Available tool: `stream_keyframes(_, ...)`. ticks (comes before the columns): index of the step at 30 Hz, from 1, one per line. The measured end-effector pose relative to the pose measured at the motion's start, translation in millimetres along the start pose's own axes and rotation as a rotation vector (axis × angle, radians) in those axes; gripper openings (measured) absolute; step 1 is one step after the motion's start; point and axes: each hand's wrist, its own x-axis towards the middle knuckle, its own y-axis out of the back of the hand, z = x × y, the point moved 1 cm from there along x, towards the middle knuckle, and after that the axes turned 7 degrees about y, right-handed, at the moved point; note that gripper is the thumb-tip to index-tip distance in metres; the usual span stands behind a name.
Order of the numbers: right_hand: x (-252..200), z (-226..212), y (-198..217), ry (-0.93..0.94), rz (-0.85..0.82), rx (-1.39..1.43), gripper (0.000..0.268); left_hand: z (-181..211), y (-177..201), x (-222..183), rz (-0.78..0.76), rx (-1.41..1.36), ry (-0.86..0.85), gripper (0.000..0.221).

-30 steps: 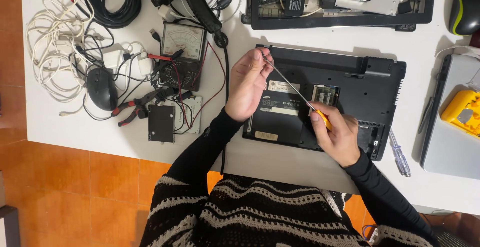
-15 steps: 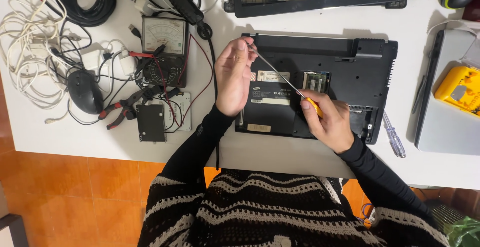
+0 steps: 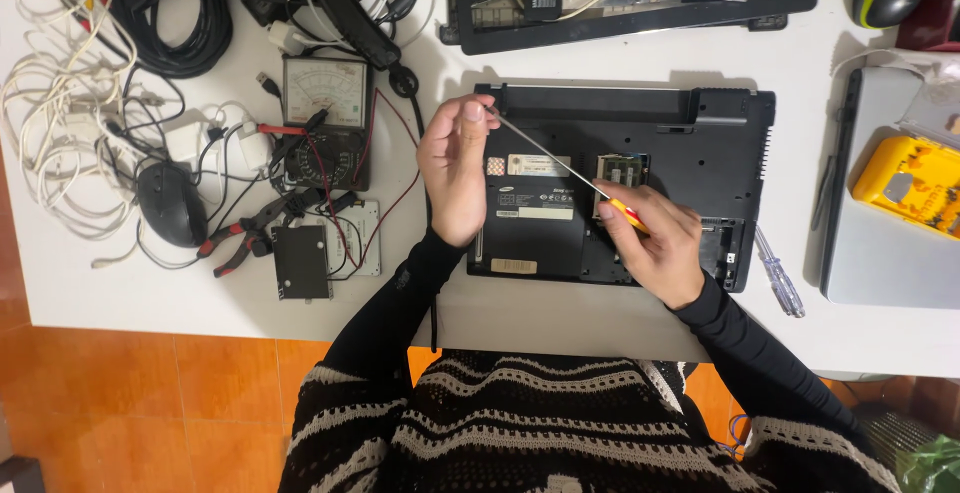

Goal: The person works on a laptop with its bottom cover removed, flipping the laptop over and repositioning it on the bench. They use a screwdriver to remove screws from the chassis, handle a RAM module with their fingers, and pick screws from a yellow parts tray.

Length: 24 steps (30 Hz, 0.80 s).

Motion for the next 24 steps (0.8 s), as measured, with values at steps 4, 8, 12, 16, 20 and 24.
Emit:
stream_keyframes(4, 0, -1, 0, 0.025, 0.018, 0.013, 0.024, 11, -2, -1, 0.003, 0.125, -0.036, 0.033)
stream_keyframes(8, -20, 13, -6, -0.017, 0.115, 0.098, 0.027, 11, 1, -1, -0.015, 0.178, -0.067, 0.031)
stream_keyframes(12, -25, 15, -1, -0.034, 0.169, 0.272, 0.022, 4, 2, 0, -0.024, 0.192, -0.087, 0.028)
stream_keyframes(16, -16, 9, 8, 0.131, 0.105, 0.327, 0.016, -6, 8, 4, 0.002, 0.102, -0.144, 0.025)
stream_keyframes(20, -16, 11, 8, 0.166, 0.14, 0.387, 0.017, -8, 9, 4, -0.075, -0.022, -0.143, 0.022)
stream_keyframes(24, -16, 13, 10, 0.207, 0.179, 0.4, 0.015, -6, 8, 4, -0.108, -0.047, -0.118, 0.019)
